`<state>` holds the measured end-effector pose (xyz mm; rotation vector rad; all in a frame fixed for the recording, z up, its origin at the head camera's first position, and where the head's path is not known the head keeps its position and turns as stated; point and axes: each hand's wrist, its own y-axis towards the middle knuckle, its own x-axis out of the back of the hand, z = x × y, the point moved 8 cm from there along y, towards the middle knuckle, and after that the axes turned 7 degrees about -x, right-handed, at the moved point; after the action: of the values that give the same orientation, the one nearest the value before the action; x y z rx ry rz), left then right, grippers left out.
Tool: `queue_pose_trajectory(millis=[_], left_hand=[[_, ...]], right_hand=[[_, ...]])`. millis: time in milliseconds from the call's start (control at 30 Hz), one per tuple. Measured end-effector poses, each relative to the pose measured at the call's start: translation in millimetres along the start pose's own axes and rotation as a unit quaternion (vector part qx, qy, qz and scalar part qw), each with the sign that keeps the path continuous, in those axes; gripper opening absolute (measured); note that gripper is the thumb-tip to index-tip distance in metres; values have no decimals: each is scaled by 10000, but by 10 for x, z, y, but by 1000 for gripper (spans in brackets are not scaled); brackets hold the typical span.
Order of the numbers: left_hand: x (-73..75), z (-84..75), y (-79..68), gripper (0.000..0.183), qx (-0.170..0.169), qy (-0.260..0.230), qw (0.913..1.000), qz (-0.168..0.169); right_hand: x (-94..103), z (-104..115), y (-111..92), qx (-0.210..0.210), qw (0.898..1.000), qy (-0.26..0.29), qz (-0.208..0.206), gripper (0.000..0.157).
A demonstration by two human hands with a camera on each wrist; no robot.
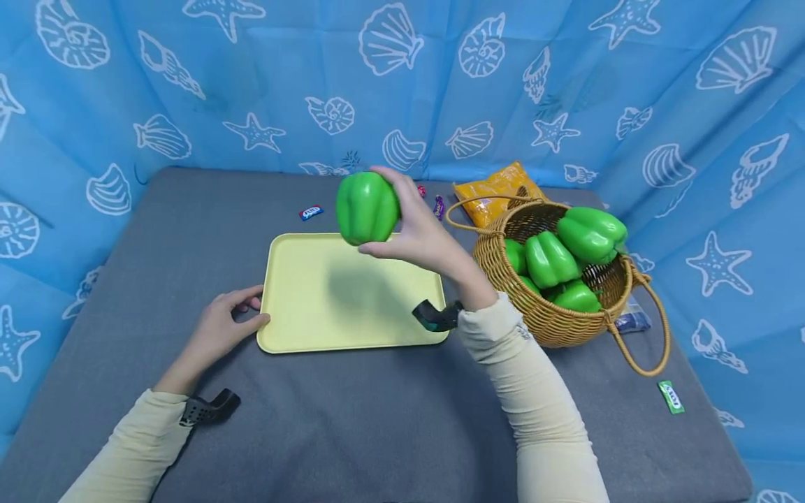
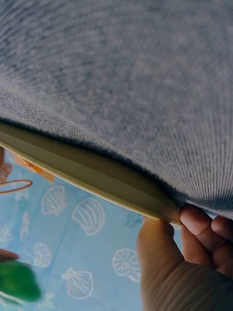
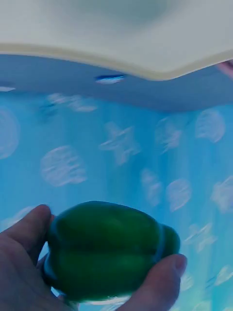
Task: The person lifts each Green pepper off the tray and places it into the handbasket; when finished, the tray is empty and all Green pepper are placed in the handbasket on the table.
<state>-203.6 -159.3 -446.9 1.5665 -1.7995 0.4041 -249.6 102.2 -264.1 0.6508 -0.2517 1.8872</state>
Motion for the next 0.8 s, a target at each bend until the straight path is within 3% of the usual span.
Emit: queue_pose_trajectory(millis=[100,233,400,600,700,800], left_hand=[[-3,-2,0,50,41,-15,10000,16],[-1,-19,2,50,43,-32,10000,22],[-8,5,-5,49,59,-81,9999,18],[-14,6,-7,49,158,-143,9997,72],[-17,0,-5,49,170,-138,9997,81],[-17,-10,-1,49,142,-121,9998,65]], right_hand=[[379,-62,-249,-99,9989,356,-276,98],[862,-344,-607,46,9941,906,-596,96],[1297,-663,-1060,-54,9866,1340,-933,90],[1564,-946,-1417,-477,9723,1787,-1431,88],[1587,-1018,-1486,-549,9708,1874,-1392,89],[1590,-1031,-1508,-351,9726,1916,-1268,90]])
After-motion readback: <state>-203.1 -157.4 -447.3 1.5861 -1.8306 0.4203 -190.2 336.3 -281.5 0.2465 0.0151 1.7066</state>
